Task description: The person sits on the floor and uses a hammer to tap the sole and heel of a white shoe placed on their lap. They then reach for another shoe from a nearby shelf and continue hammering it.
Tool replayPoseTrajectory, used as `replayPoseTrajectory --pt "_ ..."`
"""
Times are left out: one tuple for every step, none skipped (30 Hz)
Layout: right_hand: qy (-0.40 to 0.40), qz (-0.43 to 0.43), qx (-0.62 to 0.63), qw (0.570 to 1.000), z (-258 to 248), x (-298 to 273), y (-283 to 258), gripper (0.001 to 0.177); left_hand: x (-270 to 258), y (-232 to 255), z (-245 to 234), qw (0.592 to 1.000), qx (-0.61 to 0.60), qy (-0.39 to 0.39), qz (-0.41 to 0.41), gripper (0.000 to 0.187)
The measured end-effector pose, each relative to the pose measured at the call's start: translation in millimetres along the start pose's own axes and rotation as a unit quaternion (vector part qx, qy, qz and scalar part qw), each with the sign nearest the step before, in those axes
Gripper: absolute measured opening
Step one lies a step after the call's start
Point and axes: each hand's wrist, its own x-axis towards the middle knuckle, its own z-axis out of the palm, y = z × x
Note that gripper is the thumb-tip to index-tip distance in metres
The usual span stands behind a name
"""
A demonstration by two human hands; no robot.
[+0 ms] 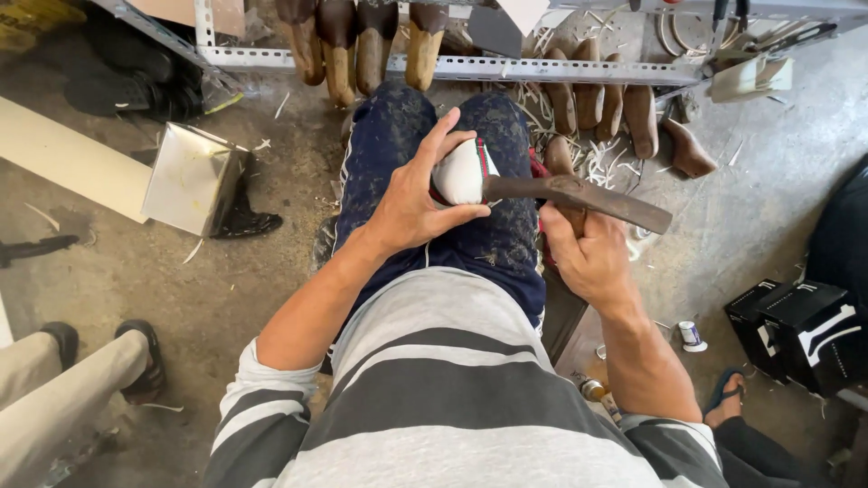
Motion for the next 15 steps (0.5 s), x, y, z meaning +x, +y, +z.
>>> replayPoseTrajectory --pt "0.003 0.000 -0.001 1.000 1 -2 -6 0.055 1 1 -1 1.000 -0.001 -0.002 0.002 0.113" --pt "0.038 0.020 0.022 0.999 2 -3 -13 0.054 1 3 -2 1.000 -0.004 0.001 0.000 0.113" --pt "0.068 0.041 0.048 0.996 4 -5 -20 0.056 -1 5 -3 1.000 -0.006 0.007 -0.008 0.113" --pt "0.065 0.041 0.050 0.996 6 -2 -16 0.056 1 4 -4 1.000 -0.006 0.009 -0.011 0.113" --pt "0.037 0.027 0.082 0.996 10 -1 -14 0.059 1 3 -6 1.000 -0.014 0.005 -0.007 0.114" --pt "0.009 0.014 0.114 0.993 13 -1 -12 0.062 2 3 -7 1.000 -0.022 0.001 -0.003 0.114" --pt "0.017 0.010 0.113 0.993 16 -1 -8 0.062 1 1 -8 1.000 -0.020 -0.003 0.005 0.114" --pt "0.027 0.026 0.116 0.993 18 -1 -4 0.059 0 -1 -9 1.000 -0.031 -0.002 0.001 0.113" --pt "0.030 0.040 0.120 0.991 20 0 0 0.057 -4 -2 -10 0.999 -0.041 0.004 -0.006 0.111" --pt "0.031 0.036 0.120 0.992 24 3 4 0.057 2 -5 -12 0.999 -0.039 0.006 -0.003 0.111" --pt "0.083 0.056 0.258 0.961 29 -1 7 0.043 -1 -5 -13 0.999 -0.048 0.009 -0.004 0.111" --pt "0.133 0.078 0.390 0.908 34 -5 10 0.031 -3 -6 -13 0.998 -0.057 0.012 -0.005 0.111" --pt "0.134 0.079 0.391 0.907 47 -9 13 0.031 -7 -5 -14 0.998 -0.056 0.011 -0.006 0.111" --pt "0.118 0.118 0.406 0.899 60 -14 16 0.027 -10 -3 -15 0.998 -0.065 0.006 -0.010 0.111" --pt "0.106 0.149 0.418 0.890 72 -14 20 0.024 -8 -1 -17 0.997 -0.074 0.000 -0.006 0.111"
